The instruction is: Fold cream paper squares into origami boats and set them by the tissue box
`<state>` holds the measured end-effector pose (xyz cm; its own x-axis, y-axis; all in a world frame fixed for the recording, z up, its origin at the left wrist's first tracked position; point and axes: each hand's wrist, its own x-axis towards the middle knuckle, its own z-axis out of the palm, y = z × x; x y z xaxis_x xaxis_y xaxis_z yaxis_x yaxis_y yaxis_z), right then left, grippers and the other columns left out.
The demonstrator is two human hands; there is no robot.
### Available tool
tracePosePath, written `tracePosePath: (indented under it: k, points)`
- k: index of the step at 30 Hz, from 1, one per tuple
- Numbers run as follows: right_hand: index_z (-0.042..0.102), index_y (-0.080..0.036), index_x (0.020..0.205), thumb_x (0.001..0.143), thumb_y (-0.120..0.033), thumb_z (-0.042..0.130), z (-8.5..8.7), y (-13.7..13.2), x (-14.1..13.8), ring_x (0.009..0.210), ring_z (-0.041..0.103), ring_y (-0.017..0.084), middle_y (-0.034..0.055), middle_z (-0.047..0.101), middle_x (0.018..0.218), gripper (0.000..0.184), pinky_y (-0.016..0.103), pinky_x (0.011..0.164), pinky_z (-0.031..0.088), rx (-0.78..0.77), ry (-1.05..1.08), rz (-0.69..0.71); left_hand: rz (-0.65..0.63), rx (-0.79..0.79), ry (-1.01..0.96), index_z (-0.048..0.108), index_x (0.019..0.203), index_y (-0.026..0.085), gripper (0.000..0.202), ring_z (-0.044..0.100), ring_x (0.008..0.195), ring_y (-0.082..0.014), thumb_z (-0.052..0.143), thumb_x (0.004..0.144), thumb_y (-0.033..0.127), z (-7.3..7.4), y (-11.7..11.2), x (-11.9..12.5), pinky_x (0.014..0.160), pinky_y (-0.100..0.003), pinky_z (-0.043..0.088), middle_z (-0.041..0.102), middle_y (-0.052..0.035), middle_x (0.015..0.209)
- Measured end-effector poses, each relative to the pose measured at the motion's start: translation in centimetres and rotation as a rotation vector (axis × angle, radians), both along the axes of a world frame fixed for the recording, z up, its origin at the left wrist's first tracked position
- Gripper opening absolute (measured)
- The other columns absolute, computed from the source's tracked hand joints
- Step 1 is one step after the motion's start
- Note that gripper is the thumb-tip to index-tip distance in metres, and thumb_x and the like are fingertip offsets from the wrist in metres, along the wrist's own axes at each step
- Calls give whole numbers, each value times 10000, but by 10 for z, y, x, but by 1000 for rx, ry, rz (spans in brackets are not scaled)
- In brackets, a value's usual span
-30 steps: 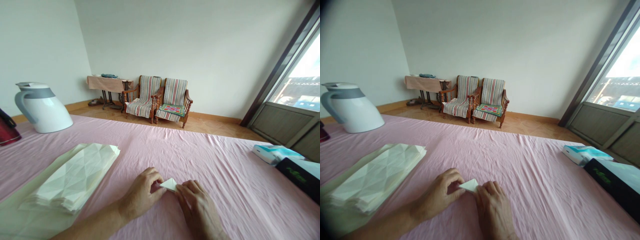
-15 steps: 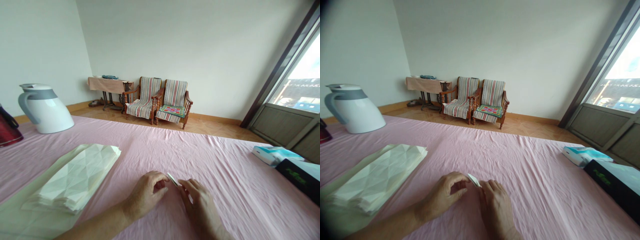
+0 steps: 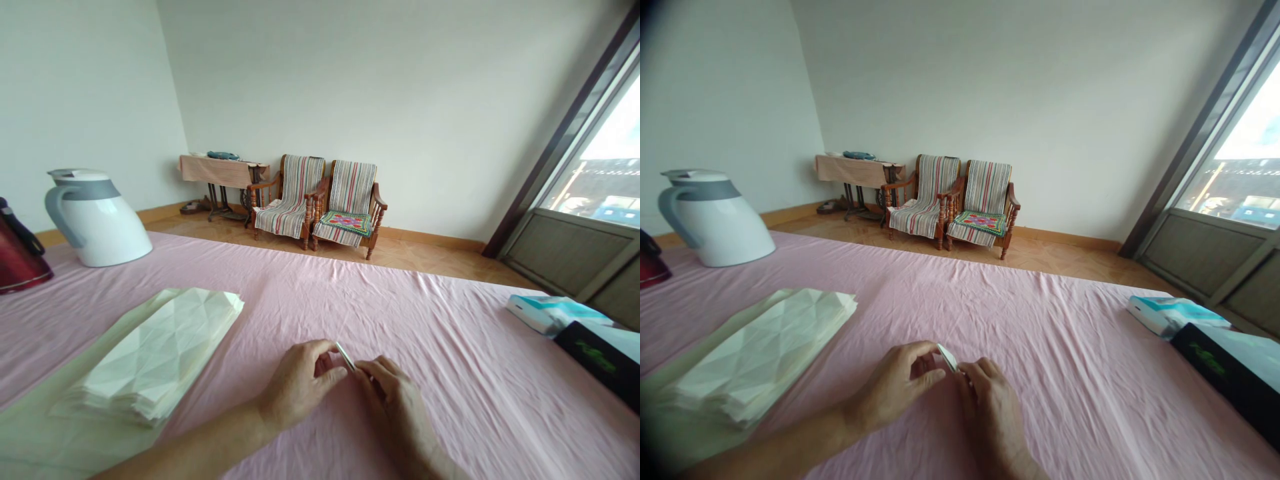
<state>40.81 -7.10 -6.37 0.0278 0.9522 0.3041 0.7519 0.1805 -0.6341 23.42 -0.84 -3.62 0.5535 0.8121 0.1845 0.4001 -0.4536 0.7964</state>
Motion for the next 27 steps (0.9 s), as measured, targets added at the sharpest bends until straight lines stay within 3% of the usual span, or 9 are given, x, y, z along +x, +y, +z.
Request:
tracePosePath:
  k: [6, 12, 17, 27]
  points:
    - [688, -223, 794, 939, -284, 442, 7, 7, -2, 662, 600, 141, 8, 633, 753, 291, 227, 578, 398, -9, -26, -11, 50, -6, -63, 663, 869, 174, 104, 618, 693, -154, 615, 845, 263, -6, 9, 10, 626, -223, 425, 666, -2, 746]
    - [714, -230, 957, 934, -362, 439, -1, 15, -3, 613, 587, 139, 13, 634, 737, 306, 233, 552, 394, 34, 47, -1, 65, -11, -97, 641, 875, 171, 102, 625, 703, -149, 615, 850, 267, -12, 17, 18, 637, -218, 435, 665, 1, 752]
    - [723, -228, 949, 926, -385, 454, -4, 15, -3, 605, 588, 138, 17, 645, 743, 312, 238, 556, 398, 15, 129, -23, 62, -8, -110, 640, 862, 175, 94, 623, 698, -152, 609, 851, 264, -10, 15, 19, 630, -220, 435, 665, -2, 743]
    - [721, -224, 956, 915, -311, 493, 8, 10, -4, 648, 599, 143, 8, 651, 754, 248, 236, 586, 402, -54, 172, -27, 67, 1, -100, 655, 874, 177, 88, 629, 694, -151, 588, 846, 226, -8, 13, 19, 633, -214, 438, 670, 4, 735]
